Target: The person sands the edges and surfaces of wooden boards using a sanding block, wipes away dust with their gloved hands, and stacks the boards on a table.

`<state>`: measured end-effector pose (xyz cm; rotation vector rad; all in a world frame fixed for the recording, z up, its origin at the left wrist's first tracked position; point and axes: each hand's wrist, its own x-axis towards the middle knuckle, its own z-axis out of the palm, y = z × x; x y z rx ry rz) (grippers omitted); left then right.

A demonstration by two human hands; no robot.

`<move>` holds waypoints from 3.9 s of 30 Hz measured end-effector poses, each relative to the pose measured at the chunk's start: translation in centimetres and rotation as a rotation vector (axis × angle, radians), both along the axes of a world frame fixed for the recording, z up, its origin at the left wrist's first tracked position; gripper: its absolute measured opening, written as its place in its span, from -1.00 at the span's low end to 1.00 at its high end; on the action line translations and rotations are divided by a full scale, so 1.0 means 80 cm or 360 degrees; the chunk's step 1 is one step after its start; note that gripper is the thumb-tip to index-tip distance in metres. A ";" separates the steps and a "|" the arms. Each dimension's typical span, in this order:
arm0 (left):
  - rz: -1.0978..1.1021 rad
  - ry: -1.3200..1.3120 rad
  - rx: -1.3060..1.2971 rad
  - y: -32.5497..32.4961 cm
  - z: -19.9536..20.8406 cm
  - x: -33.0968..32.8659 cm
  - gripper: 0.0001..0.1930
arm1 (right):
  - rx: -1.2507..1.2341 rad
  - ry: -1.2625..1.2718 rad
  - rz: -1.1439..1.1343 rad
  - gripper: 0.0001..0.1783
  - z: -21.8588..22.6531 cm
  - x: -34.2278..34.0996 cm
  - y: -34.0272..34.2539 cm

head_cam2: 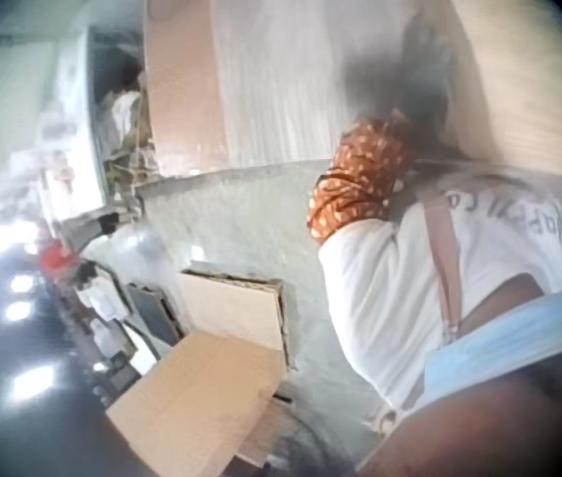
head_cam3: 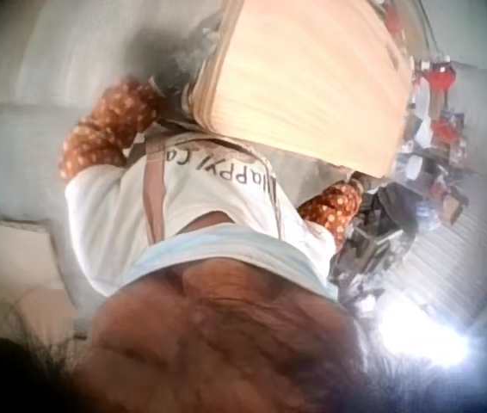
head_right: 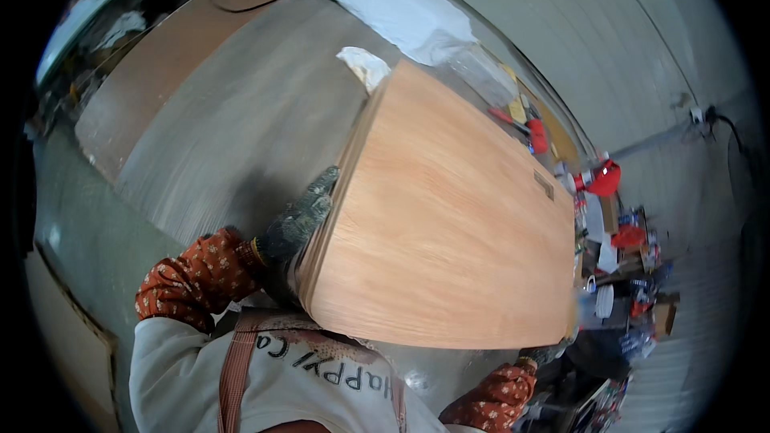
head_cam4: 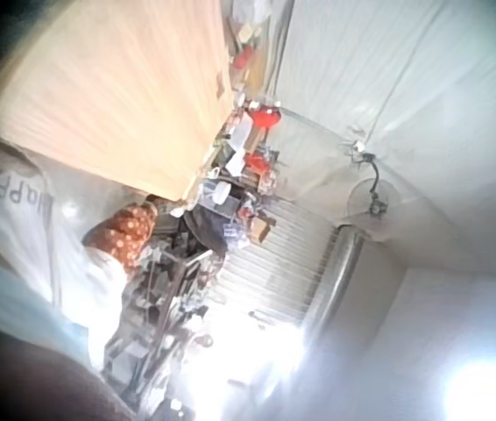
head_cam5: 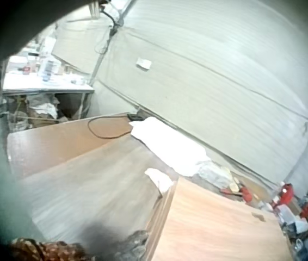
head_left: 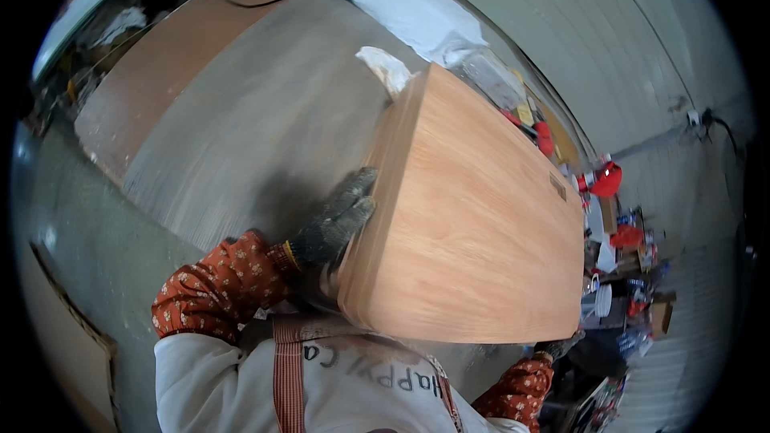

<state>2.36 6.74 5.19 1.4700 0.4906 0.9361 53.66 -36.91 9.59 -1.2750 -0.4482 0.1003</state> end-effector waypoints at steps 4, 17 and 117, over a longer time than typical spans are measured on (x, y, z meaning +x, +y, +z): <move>-0.0031 -0.0147 -0.0102 -0.011 -0.033 -0.023 -0.48 | 0.0139 0.0221 0.0120 -0.34 0.014 -0.047 0.015; -0.0052 0.0437 0.0791 0.049 0.189 -0.016 -0.63 | -0.0015 0.0477 0.0035 -0.45 -0.048 -0.085 -0.028; 0.0635 0.1450 0.1944 -0.090 0.190 0.411 -0.55 | -0.1003 -0.2765 0.0546 -0.58 0.137 0.155 0.312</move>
